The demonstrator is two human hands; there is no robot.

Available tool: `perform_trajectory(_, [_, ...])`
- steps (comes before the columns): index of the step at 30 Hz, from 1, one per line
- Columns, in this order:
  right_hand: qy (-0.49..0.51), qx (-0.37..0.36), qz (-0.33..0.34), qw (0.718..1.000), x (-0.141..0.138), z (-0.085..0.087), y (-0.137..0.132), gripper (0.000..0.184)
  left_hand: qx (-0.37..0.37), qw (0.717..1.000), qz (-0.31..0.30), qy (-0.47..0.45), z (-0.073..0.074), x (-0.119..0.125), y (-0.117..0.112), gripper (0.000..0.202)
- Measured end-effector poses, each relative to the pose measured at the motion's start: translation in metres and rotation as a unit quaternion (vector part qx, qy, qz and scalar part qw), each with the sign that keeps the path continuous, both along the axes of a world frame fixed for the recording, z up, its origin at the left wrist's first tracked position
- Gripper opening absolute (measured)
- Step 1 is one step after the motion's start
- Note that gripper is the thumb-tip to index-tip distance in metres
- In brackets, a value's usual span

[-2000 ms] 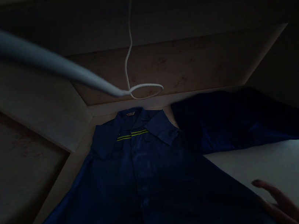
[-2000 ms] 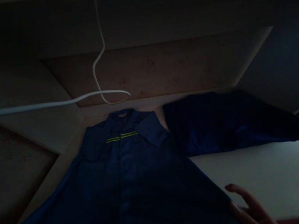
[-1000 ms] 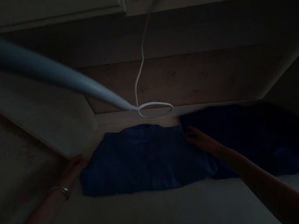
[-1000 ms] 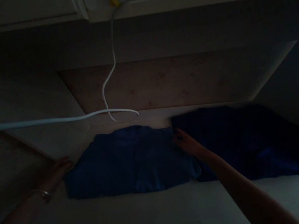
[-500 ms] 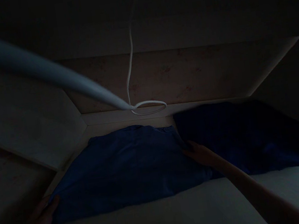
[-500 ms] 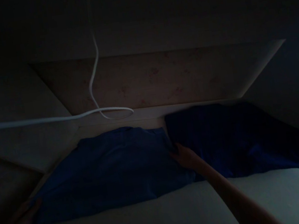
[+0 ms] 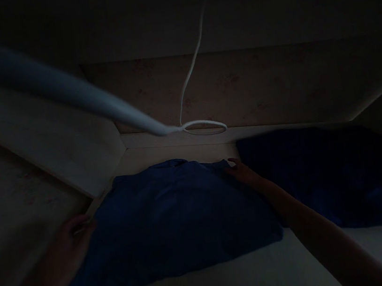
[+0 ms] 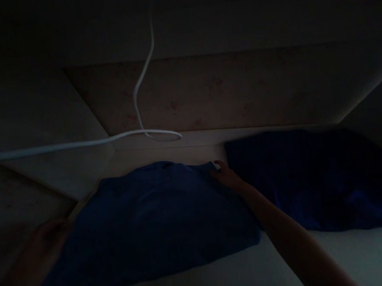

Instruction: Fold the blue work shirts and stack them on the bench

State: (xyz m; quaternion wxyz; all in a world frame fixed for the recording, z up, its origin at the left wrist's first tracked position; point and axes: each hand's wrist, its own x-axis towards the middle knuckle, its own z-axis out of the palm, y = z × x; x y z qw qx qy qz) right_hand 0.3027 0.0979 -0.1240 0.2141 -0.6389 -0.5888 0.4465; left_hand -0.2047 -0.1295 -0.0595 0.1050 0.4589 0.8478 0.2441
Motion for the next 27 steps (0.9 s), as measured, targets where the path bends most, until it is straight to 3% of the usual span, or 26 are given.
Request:
perform_trajectory(2, [0.011, 0.013, -0.003, 1.000, -0.011, 0.000, 0.007, 0.055, 0.029, 0.993, -0.086, 0.078, 0.007, 0.030, 0.040, 0.055])
perform_trajectory(3, [-0.003, 0.029, 0.003, 1.000, -0.014, 0.001, 0.009, 0.052, 0.045, 0.982, -0.139, 0.117, 0.004, 0.040, 0.061, 0.056])
perform_trajectory(5, [-0.048, 0.083, 0.013, 0.995, -0.015, 0.004, 0.011, 0.049, 0.041, 0.961, -0.205, 0.184, -0.013, 0.051, 0.099, 0.059])
perform_trajectory(7, [-0.088, 0.143, 0.005, 0.986, -0.012, 0.005, 0.012, 0.051, 0.002, 0.953, -0.214, 0.213, -0.038, 0.052, 0.126, 0.062])
perform_trajectory(11, [-0.156, 0.216, -0.038, 0.963, 0.000, 0.000, 0.018, 0.043, -0.060, 0.960, -0.181, 0.204, -0.078, 0.043, 0.146, 0.065])
perform_trajectory(14, [-0.219, 0.183, -0.017, 0.958, 0.003, -0.006, 0.026, 0.039, -0.066, 0.960, -0.175, 0.206, -0.088, 0.038, 0.144, 0.066])
perform_trajectory(18, [-0.256, 0.137, 0.014, 0.957, -0.005, -0.007, 0.035, 0.038, -0.070, 0.958, -0.174, 0.215, -0.085, 0.038, 0.141, 0.064])
perform_trajectory(21, [-0.288, 0.212, 0.018, 0.934, -0.020, 0.005, 0.039, 0.054, -0.040, 0.958, -0.183, 0.215, -0.071, 0.038, 0.154, 0.062])
perform_trajectory(24, [-0.298, 0.288, 0.124, 0.902, -0.047, 0.019, 0.044, 0.051, -0.009, 0.958, -0.224, 0.180, -0.055, 0.039, 0.180, 0.059])
perform_trajectory(27, [-0.300, 0.255, 0.255, 0.883, -0.074, 0.024, 0.049, 0.042, -0.051, 0.946, -0.299, 0.114, -0.045, 0.039, 0.204, 0.051])
